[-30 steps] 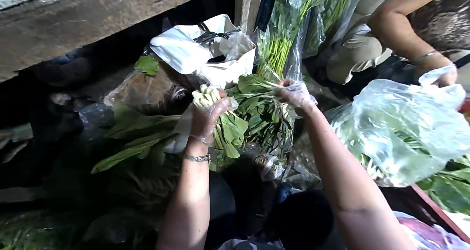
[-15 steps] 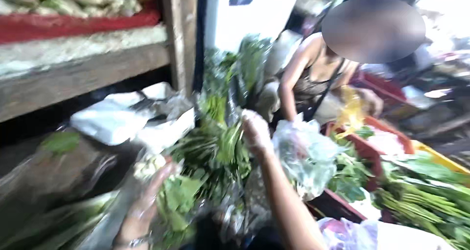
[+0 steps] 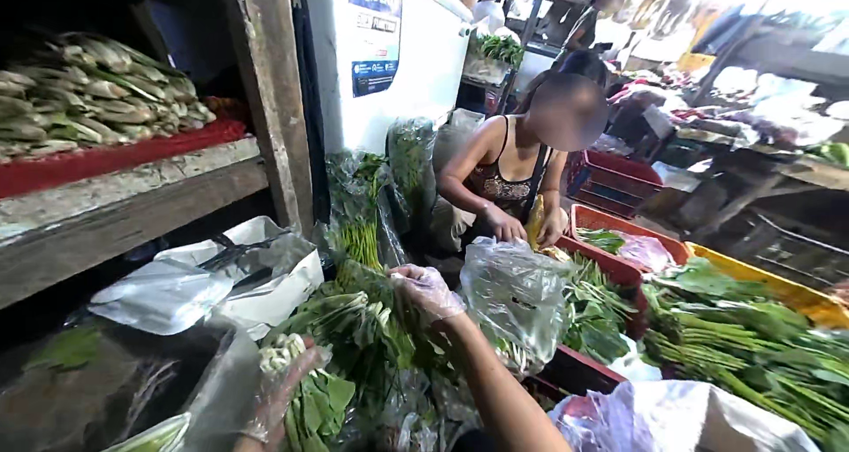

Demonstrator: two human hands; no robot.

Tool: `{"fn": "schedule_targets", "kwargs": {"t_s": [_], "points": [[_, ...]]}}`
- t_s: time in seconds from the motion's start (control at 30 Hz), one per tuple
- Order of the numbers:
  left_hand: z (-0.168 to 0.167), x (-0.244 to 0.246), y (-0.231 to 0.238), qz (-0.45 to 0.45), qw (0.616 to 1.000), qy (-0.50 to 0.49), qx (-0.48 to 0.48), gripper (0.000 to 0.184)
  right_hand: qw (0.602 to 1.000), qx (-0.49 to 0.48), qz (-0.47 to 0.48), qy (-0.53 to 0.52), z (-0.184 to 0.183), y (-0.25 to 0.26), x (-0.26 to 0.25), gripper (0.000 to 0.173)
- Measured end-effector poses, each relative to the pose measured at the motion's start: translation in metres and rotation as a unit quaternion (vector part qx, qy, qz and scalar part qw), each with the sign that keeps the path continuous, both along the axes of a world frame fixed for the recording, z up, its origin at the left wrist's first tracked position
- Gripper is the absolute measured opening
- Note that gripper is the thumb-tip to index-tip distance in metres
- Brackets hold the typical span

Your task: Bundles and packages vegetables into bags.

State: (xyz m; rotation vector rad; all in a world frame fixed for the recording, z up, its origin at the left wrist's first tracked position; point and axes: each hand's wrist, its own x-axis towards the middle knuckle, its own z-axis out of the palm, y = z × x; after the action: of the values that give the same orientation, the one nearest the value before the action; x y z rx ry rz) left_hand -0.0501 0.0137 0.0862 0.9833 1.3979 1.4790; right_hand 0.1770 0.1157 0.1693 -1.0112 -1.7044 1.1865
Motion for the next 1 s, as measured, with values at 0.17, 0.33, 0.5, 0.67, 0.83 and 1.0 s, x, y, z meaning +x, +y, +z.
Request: {"fn": "schedule_targets", "kwargs": {"t_s": [0.17, 0.33, 0.5, 0.67, 0.83, 1.0], "points": [[-0.01, 0.002, 0.001, -0.007, 0.999, -0.03, 0.018, 0.04, 0.999, 0.001, 0.031, -0.014, 0.003, -0.016, 0.001, 0.027], [-0.019, 0.002, 0.003, -0.031, 0.998, -0.05, 0.036, 0.026, 0.998, -0.03, 0.046, -0.04, -0.002, -0.025, -0.002, 0.018], [-0.018, 0.004, 0.004, -0.059, 0.997, -0.034, 0.038, 0.036, 0.996, -0.003, 0.052, -0.072, -0.004, -0.028, -0.003, 0.021], [-0.02, 0.003, -0.002, -0.097, 0.982, -0.11, 0.119, 0.043, 0.99, -0.109, 0.066, 0.065, -0.01, -0.038, -0.004, 0.013], [-0.027, -0.002, 0.001, -0.161, 0.965, -0.174, 0.112, 0.061, 0.967, -0.228, 0.088, 0.078, -0.016, -0.045, -0.011, 0.01], [-0.038, -0.004, 0.001, -0.159, 0.968, -0.164, 0.102, 0.051, 0.96, -0.244, 0.113, 0.073, -0.028, -0.045, -0.02, 0.011]]}}
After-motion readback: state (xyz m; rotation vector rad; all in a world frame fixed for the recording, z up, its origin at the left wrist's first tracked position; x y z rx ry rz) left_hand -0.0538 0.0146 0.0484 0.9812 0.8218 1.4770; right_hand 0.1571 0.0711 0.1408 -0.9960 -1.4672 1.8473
